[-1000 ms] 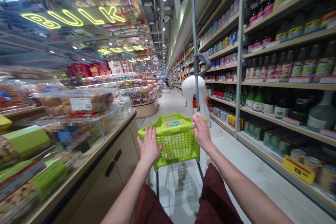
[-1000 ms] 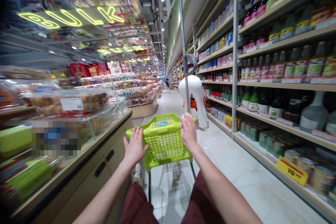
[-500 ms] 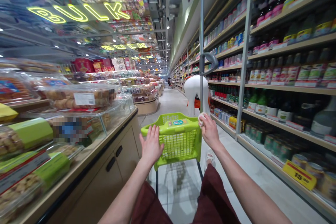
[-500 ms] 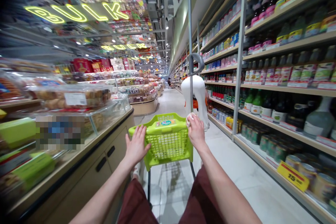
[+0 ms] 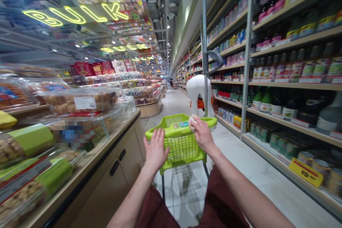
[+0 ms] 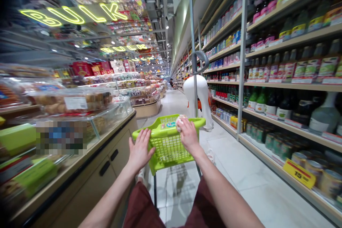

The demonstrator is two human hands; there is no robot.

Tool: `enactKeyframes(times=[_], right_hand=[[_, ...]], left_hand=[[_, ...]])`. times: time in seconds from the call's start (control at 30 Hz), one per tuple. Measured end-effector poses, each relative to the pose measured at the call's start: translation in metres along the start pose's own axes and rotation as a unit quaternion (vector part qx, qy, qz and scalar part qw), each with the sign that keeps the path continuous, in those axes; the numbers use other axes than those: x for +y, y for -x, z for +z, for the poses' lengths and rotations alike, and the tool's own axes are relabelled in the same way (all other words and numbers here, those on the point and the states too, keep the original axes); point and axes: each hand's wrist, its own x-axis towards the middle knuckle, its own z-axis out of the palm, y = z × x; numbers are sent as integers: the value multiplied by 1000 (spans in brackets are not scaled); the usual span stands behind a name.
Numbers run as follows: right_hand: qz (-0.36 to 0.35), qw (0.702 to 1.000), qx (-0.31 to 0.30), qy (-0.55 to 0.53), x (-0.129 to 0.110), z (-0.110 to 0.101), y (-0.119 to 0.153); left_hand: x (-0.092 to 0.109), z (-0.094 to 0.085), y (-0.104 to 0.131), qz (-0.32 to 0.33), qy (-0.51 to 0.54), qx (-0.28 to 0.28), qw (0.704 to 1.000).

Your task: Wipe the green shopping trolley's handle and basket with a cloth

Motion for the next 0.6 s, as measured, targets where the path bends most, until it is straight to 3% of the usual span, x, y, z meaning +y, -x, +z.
enactKeyframes(times=[0.1,0.17,0.27,0.37,0.43,0.5,0.6], right_hand=[[57,997,53,23,29,-7,0],[59,996,61,20,26,-5,-2],[5,999,37,-15,-9,9,-4],[-76,996,-25,-48,-52,22,-6],[-101,992,-50,-55,-65,26,-6],[-92,993,-51,-47,-60,23,-5],[-33,999,-20,-11,-29,12,-5]], left_hand=[[3,1,0,-2,10,14,1000],[7,1,1,-6,13,22,1000],[12,0,2,-5,14,28,1000],[10,0,2,12,18,32,999],[4,0,1,18,23,34,999],[-3,1,1,10,30,35,999],[-11,1,1,-1,39,33,999]])
